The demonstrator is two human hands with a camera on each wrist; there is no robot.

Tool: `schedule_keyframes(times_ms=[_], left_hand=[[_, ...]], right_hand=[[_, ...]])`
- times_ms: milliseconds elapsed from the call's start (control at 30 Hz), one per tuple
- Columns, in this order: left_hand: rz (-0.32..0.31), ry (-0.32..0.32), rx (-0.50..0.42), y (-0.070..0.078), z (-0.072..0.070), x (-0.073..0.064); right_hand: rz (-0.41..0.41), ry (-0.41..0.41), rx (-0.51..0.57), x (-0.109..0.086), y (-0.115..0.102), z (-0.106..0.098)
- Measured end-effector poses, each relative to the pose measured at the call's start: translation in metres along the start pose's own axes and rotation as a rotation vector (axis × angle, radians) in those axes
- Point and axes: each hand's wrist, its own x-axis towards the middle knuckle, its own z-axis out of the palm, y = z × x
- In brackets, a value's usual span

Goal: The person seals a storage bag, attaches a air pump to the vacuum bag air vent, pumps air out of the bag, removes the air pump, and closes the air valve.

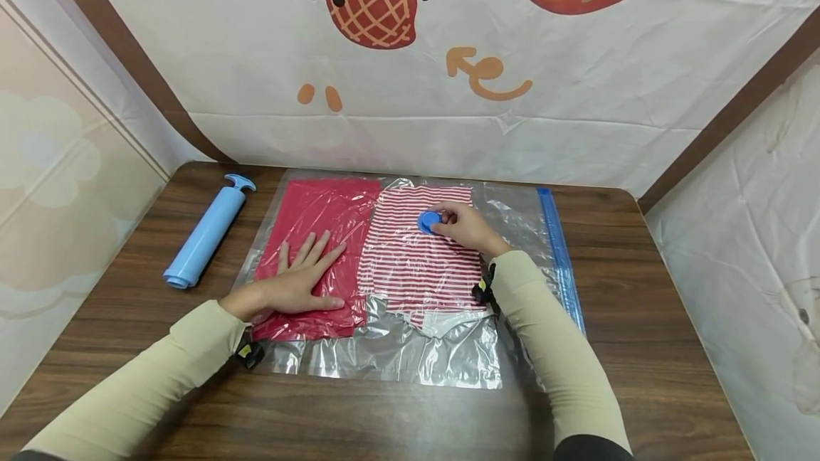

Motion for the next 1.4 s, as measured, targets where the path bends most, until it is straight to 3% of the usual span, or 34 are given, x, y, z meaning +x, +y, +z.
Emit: schedule_keyframes(times_ms=[233,467,600,1033,1400], left_hand=[[-0.002,0.0,-0.006,-0.0007,0.0006,-0.0001],[-0.001,-0.004,-0.024,-0.0021,0.0007,-0.0003],[0.007,-0.002,-0.039,-0.0029,0.0027,0.0002],[0.022,0.01,-0.055,-0.0012,0.001,-0.0006],[0.007,-0.007,-0.045,-0.0002,-0.0004,-0.0001]], right_hand=[[0.017,0.042,-0.009,0.0013,-0.0012,0.0016],[-0.041,-0.01,0.0,0.0045,0.002,-0.0008],[-0.032,-0.02,0.01,0.0047,0.0023,-0.0021],[-0.042,0.052,-0.045,0.005,-0.0048,0.0029],[-0.025,-0.005,-0.012,0.0052,0.0032,-0.0002]])
